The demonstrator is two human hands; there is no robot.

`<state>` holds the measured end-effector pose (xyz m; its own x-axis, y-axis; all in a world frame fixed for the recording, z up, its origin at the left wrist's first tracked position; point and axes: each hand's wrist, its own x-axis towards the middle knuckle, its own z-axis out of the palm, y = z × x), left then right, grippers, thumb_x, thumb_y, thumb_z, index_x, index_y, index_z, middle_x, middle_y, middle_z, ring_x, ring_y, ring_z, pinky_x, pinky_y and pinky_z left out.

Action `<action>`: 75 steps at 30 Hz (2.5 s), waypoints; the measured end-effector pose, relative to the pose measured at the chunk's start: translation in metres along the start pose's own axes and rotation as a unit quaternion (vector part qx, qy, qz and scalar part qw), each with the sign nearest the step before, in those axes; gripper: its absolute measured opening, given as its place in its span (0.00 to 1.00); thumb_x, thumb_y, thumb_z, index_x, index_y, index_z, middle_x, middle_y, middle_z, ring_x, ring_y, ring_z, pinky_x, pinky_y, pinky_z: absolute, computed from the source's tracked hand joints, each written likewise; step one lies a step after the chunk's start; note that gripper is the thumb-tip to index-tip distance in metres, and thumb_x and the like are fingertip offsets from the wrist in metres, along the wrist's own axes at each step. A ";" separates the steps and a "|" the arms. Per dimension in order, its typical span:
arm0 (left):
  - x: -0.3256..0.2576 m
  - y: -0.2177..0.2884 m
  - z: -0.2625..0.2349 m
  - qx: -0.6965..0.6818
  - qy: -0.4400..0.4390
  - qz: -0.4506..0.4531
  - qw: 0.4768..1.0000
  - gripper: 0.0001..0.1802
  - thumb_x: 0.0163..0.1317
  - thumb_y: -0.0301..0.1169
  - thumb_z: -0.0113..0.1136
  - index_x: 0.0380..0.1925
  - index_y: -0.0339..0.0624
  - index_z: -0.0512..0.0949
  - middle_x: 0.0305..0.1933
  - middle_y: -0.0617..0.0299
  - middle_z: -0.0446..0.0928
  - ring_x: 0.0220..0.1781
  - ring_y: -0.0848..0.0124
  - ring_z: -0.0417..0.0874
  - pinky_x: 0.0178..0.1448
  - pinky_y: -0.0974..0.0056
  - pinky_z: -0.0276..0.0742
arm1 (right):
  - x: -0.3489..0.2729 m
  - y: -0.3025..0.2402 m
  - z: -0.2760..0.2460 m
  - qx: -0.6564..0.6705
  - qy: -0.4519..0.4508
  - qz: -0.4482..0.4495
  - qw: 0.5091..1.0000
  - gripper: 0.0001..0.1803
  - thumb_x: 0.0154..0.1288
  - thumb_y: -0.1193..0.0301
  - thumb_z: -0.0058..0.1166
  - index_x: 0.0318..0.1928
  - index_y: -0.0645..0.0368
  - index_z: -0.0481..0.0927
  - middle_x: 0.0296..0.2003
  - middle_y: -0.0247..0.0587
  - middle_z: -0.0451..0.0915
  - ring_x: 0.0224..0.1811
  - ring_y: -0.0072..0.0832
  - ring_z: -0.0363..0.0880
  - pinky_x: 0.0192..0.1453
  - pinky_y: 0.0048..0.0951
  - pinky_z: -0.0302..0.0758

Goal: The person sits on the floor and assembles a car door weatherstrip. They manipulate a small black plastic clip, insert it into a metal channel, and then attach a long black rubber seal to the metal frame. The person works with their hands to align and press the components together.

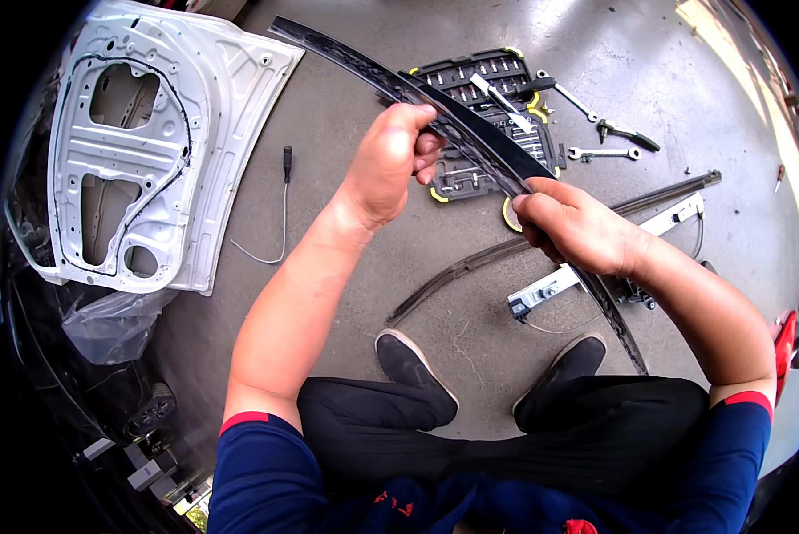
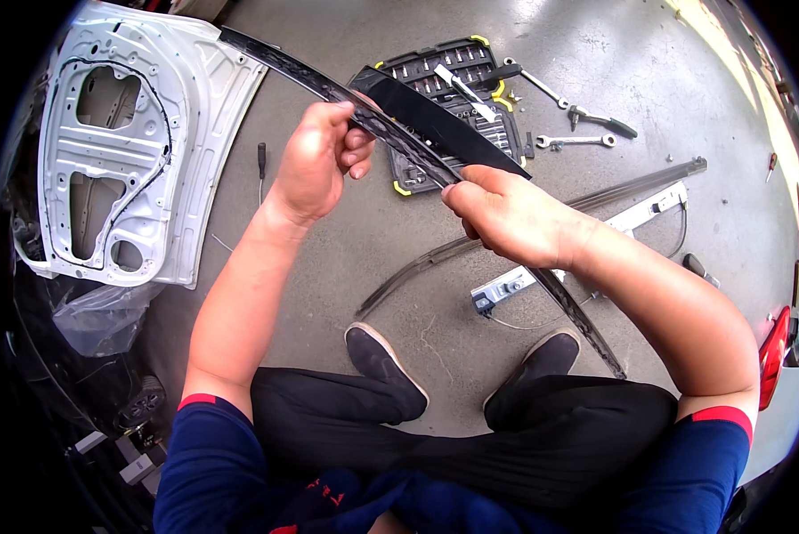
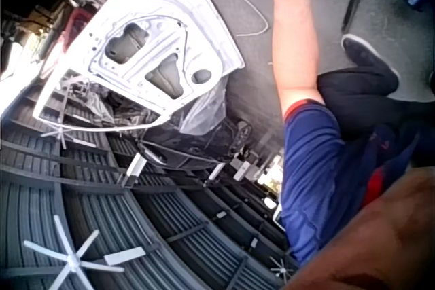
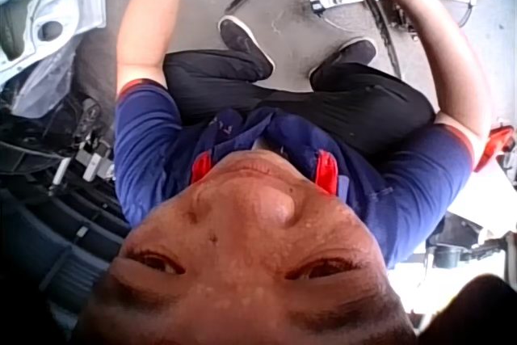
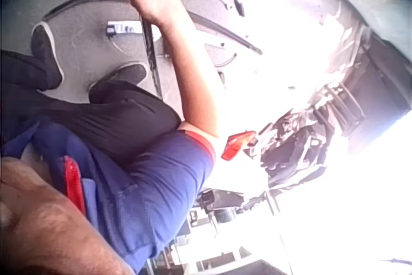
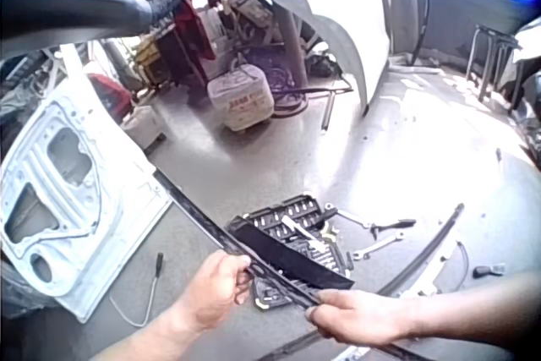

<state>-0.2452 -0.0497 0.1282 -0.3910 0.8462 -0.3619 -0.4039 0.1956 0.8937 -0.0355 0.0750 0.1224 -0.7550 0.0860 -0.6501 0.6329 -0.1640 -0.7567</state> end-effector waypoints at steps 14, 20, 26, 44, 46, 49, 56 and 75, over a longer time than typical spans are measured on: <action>0.001 -0.014 0.000 0.102 -0.001 -0.039 0.994 0.06 0.73 0.30 0.49 0.38 0.43 0.75 0.28 0.72 0.64 0.27 0.80 0.62 0.29 0.69 0.63 | 0.005 0.008 0.002 -0.184 0.024 -0.045 0.982 0.16 0.76 0.57 0.51 0.45 0.59 0.74 0.31 0.32 0.73 0.30 0.19 0.71 0.35 0.27 0.71; 0.006 -0.021 -0.021 -0.014 -0.100 -0.052 0.994 0.18 0.71 0.40 0.46 0.47 0.39 0.77 0.30 0.66 0.64 0.30 0.74 0.65 0.33 0.67 0.66 | 0.001 -0.003 -0.004 -0.116 0.001 0.014 0.993 0.15 0.75 0.57 0.52 0.45 0.57 0.75 0.29 0.28 0.71 0.27 0.18 0.69 0.31 0.26 0.69; 0.003 -0.013 -0.023 -0.060 -0.133 -0.076 0.986 0.16 0.71 0.39 0.48 0.47 0.40 0.78 0.29 0.68 0.64 0.30 0.75 0.65 0.33 0.68 0.65 | -0.002 -0.009 -0.005 -0.123 0.026 0.014 0.992 0.17 0.73 0.57 0.54 0.45 0.59 0.75 0.28 0.29 0.70 0.27 0.19 0.69 0.31 0.28 0.68; 0.003 -0.017 -0.013 -0.014 -0.057 -0.148 0.987 0.06 0.72 0.31 0.51 0.33 0.47 0.74 0.28 0.72 0.63 0.28 0.79 0.63 0.30 0.70 0.62 | -0.002 -0.009 -0.003 -0.238 0.022 -0.016 0.971 0.36 0.66 0.52 0.56 0.56 0.78 0.73 0.49 0.69 0.84 0.55 0.52 0.85 0.62 0.43 0.78; 0.003 -0.018 -0.018 -0.076 -0.076 -0.157 0.982 0.07 0.71 0.32 0.51 0.38 0.45 0.77 0.30 0.70 0.64 0.29 0.77 0.65 0.31 0.69 0.63 | 0.001 -0.005 -0.006 -0.207 0.024 -0.027 0.978 0.25 0.70 0.54 0.61 0.44 0.67 0.73 0.31 0.47 0.77 0.35 0.30 0.76 0.42 0.38 0.74; 0.006 -0.020 -0.026 -0.157 -0.153 -0.161 0.962 0.15 0.69 0.35 0.50 0.49 0.43 0.80 0.31 0.67 0.67 0.32 0.73 0.67 0.33 0.69 0.65 | 0.001 -0.005 -0.006 -0.223 0.035 -0.034 0.973 0.25 0.70 0.54 0.62 0.43 0.67 0.73 0.30 0.44 0.76 0.35 0.27 0.75 0.40 0.37 0.74; 0.002 -0.017 -0.005 -0.010 -0.025 -0.128 0.991 0.10 0.75 0.33 0.52 0.31 0.50 0.70 0.26 0.73 0.63 0.26 0.79 0.62 0.28 0.71 0.60 | 0.000 -0.003 -0.008 -0.218 0.047 -0.030 0.974 0.27 0.69 0.53 0.62 0.45 0.69 0.73 0.30 0.44 0.76 0.35 0.27 0.74 0.41 0.36 0.74; 0.005 -0.011 -0.031 0.012 -0.137 -0.113 0.984 0.11 0.72 0.27 0.58 0.51 0.45 0.71 0.30 0.74 0.62 0.30 0.80 0.63 0.34 0.68 0.64 | 0.000 -0.002 -0.013 -0.254 0.041 0.022 0.966 0.34 0.69 0.51 0.61 0.58 0.72 0.74 0.37 0.46 0.79 0.41 0.29 0.77 0.48 0.34 0.76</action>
<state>-0.2685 -0.0632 0.1079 -0.0543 0.8809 -0.4701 -0.4340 0.4032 0.8057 -0.0344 0.0882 0.1234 -0.7223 0.1717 -0.6699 0.6827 0.3320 -0.6509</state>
